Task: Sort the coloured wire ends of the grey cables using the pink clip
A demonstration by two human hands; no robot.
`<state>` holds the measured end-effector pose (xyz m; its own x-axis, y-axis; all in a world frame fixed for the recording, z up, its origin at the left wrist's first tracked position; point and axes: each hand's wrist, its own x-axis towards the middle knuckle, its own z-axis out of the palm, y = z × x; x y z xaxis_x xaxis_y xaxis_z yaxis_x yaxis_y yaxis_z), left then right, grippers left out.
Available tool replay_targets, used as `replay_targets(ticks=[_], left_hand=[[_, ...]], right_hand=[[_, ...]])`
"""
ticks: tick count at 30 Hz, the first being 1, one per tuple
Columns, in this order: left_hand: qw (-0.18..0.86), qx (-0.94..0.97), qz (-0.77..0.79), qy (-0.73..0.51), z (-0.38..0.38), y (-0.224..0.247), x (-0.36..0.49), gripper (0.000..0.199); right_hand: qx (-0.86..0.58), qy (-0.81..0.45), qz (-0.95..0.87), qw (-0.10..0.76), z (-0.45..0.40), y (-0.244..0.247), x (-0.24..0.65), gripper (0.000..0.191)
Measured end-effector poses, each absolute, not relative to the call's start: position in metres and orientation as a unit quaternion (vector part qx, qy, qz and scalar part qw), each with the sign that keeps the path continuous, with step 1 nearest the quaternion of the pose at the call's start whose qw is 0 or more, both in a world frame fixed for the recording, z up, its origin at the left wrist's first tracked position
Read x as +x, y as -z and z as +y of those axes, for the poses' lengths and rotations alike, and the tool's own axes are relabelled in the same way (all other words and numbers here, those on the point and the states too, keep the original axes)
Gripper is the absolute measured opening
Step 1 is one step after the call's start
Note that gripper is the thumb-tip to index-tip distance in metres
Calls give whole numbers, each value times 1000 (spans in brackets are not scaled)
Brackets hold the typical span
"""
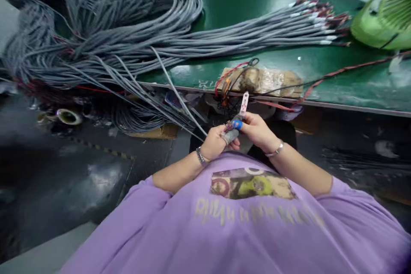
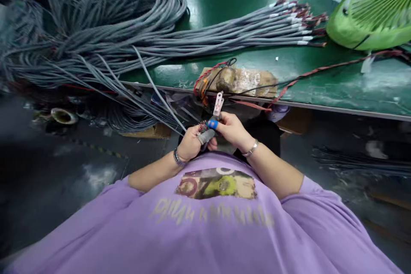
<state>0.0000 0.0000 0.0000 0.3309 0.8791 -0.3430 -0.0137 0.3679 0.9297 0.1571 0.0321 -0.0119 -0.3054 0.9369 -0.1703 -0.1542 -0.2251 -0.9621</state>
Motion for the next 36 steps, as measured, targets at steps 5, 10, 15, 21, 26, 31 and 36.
replay_targets(ticks=[5,10,15,21,26,31,36], left_hand=[[673,396,489,-389,-5,5,2,50],[673,366,484,-423,-2,4,4,53],[669,403,480,-400,-2,9,5,50],[657,420,482,-399,-2,13,5,47],[637,418,487,-428,-1,10,5,45],[655,401,470,-435,1,2,4,44],[690,414,432,-407,3,-13,4,46]], right_hand=[[-384,-725,-399,409,38,10,159,48],[-362,-769,-330,410,33,14,168,42],[-371,-743,-381,407,31,7,166,39],[-377,-727,-384,427,30,5,160,37],[-386,-722,-355,452,26,8,161,38],[-367,-768,-260,455,33,8,176,49],[-323,-821,-264,390,48,-4,181,51]])
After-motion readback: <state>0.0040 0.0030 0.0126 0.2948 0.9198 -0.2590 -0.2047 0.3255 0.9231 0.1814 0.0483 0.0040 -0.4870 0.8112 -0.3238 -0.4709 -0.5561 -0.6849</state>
